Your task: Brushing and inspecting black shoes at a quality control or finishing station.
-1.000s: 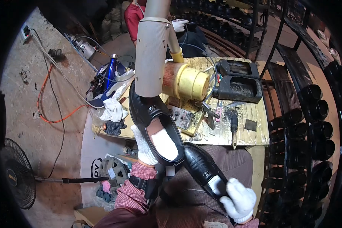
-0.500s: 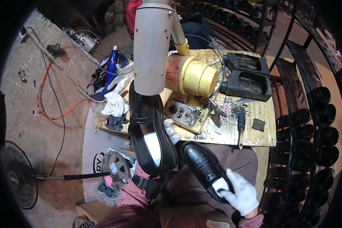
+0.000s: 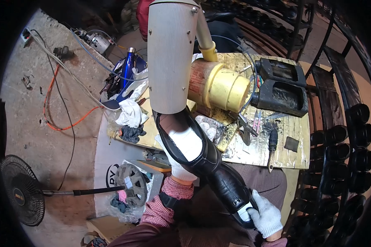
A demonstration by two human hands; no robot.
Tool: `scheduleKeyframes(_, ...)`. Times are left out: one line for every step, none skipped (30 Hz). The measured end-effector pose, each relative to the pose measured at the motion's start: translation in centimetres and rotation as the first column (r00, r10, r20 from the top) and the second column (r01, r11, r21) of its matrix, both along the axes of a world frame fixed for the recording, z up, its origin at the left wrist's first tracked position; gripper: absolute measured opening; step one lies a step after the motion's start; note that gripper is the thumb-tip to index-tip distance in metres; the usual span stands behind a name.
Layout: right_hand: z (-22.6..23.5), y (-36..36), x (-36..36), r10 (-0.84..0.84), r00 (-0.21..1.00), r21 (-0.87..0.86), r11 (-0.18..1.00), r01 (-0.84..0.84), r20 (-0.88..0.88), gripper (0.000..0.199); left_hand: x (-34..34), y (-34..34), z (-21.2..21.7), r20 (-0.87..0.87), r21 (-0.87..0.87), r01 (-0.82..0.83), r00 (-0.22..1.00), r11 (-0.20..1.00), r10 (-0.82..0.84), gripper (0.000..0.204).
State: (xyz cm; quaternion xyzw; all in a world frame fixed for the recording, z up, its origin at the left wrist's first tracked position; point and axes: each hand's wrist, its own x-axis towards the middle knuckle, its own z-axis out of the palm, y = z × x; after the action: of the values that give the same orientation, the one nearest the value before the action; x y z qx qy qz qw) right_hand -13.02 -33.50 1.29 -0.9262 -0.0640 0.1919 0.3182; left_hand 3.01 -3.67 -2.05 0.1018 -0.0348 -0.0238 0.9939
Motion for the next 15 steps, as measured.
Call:
scheduleKeyframes(-0.2,-0.1,0.0,0.001,1.000,-0.004,1.000,-0.001,-0.003,0.067,0.0,-0.7,-0.1,0.022,0.075,-0.001,1.000,0.997,-0.001,0.101)
scheduleKeyframes(-0.5,-0.1,0.0,-0.006,1.000,0.024,1.000,0.006,0.014,0.067,0.1,-0.8,0.0,0.019,0.071,-0.003,1.000,0.997,0.002,0.101)
scheduleKeyframes(-0.5,-0.1,-0.1,-0.019,0.999,0.052,0.998,0.018,0.028,0.067,0.3,-1.0,0.5,0.137,-0.165,0.032,0.991,0.986,-0.009,0.099)
scheduleKeyframes(-0.5,-0.2,-0.1,-0.020,0.999,0.050,0.999,0.019,0.024,0.067,0.5,-1.0,1.1,0.251,-0.386,0.090,0.968,0.918,0.011,0.097)
scheduleKeyframes(-0.4,-0.2,0.0,-0.025,1.000,0.043,0.999,0.024,0.010,0.066,0.5,-0.9,1.9,0.248,-0.387,0.089,0.969,0.918,0.011,0.097)
scheduleKeyframes(-0.4,-0.2,0.0,-0.030,1.000,0.035,0.999,0.030,-0.005,0.066,0.5,-0.7,3.2,0.048,0.008,-0.094,0.994,0.996,0.094,0.094)
scheduleKeyframes(-0.3,-0.1,0.2,-0.031,0.999,0.035,0.999,0.031,-0.008,0.066,0.6,-0.3,4.0,-0.100,0.429,-0.182,0.964,0.885,0.247,0.091)
scheduleKeyframes(-0.1,0.0,0.3,-0.028,1.000,0.032,0.999,0.029,-0.012,0.066,1.1,0.4,4.0,-0.051,0.508,-0.253,0.945,0.823,0.322,0.088)
scheduleKeyframes(0.1,0.1,0.3,-0.026,1.000,0.029,0.999,0.026,-0.015,0.065,1.6,0.7,4.1,0.101,0.797,-0.353,0.878,0.490,0.468,0.094)
scheduleKeyframes(0.1,-0.1,0.2,-0.033,0.999,0.025,0.999,0.033,-0.017,0.065,2.0,1.9,3.8,0.008,0.605,-0.275,0.940,0.747,0.340,0.094)
scheduleKeyframes(0.0,0.0,0.1,-0.032,0.999,0.036,0.999,0.031,0.010,0.064,2.2,4.0,3.3,-0.036,0.358,-0.166,0.981,0.919,0.191,0.093)
scheduleKeyframes(0.0,0.1,0.1,-0.022,0.999,0.050,0.999,0.020,0.041,0.063,2.7,5.7,2.5,0.168,0.713,-0.318,0.943,0.626,0.288,0.092)
scheduleKeyframes(0.1,0.1,0.1,-0.023,0.999,0.049,0.999,0.021,0.042,0.063,2.7,6.0,3.2,0.168,0.711,-0.318,0.943,0.627,0.287,0.092)
scheduleKeyframes(0.2,0.1,0.1,-0.042,0.999,0.038,0.998,0.042,-0.001,0.064,2.5,6.2,4.1,0.104,0.629,-0.319,0.938,0.709,0.330,0.090)
scheduleKeyframes(0.2,0.1,0.0,-0.064,0.997,0.025,0.998,0.065,-0.043,0.065,2.2,6.5,4.7,0.035,0.536,-0.324,0.931,0.780,0.362,0.089)
